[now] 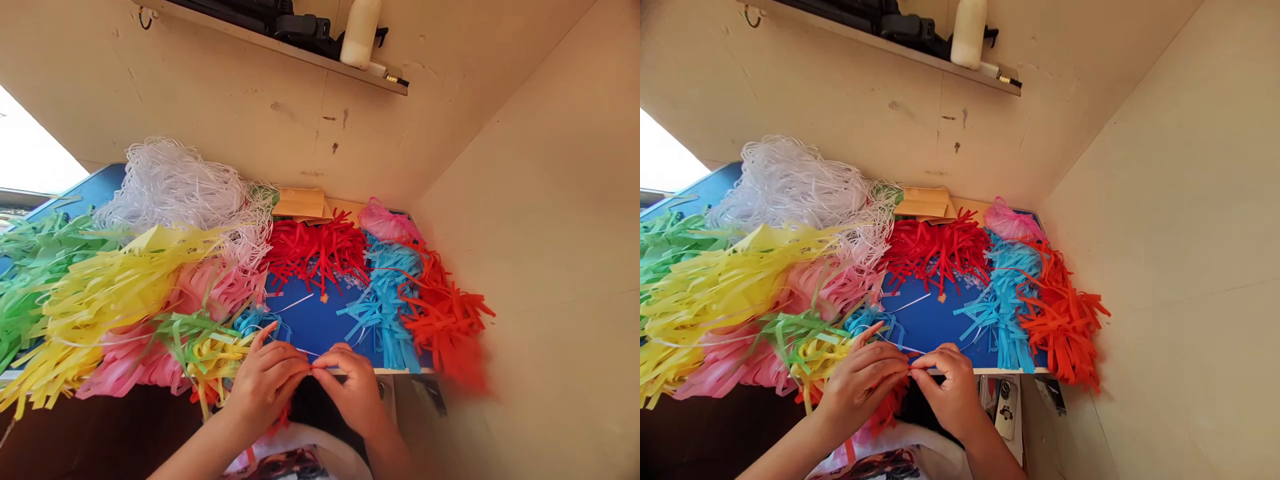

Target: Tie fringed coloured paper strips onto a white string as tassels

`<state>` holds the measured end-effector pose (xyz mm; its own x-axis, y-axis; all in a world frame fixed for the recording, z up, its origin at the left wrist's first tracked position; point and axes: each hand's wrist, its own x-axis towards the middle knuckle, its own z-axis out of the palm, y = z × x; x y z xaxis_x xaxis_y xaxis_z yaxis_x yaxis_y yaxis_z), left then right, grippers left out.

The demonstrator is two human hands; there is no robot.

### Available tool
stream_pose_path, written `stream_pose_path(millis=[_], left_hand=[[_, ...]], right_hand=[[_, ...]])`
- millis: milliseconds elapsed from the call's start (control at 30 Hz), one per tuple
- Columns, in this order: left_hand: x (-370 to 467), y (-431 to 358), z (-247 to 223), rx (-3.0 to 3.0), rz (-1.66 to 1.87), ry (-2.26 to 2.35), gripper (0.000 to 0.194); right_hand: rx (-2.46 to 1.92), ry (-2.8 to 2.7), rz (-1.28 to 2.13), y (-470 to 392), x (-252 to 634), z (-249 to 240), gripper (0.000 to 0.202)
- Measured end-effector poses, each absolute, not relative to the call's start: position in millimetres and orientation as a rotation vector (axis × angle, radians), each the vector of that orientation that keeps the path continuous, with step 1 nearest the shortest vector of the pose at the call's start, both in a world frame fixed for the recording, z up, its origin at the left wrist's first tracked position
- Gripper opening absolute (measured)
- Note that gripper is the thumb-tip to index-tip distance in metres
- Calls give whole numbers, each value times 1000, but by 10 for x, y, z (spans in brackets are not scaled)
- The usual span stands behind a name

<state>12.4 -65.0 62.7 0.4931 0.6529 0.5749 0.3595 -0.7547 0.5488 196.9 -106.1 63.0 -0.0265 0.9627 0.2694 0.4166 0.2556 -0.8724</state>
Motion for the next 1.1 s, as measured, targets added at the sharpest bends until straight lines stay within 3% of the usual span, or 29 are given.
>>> stream_pose_path(millis=[300,367,600,733,833,1000,1100], left_hand=[[199,-705,488,2222,867,875,2],[214,-736,468,2139,809,974,10],[194,-683,453,1964,791,948,16],[255,-664,447,1854,788,923,13],[248,-653,427,1704,807,988,16],[219,-606,401,1088,840,1057,22],[227,-604,426,641,832,991,29]], right_hand=[[-1397,-1600,818,-1135,1949,616,11],[-1417,-1600,843,-1131,2041,591,9],[-2206,-1575,196,-1013,2560,156,31],[-2322,-1667,115,-1036,2458,-103,20],[-2120,-1553,325,-1079,2379,-127,21],[-1492,-1026,1039,-1065,2185,126,22],[-1338,-984,1173,-1004,1985,326,22]])
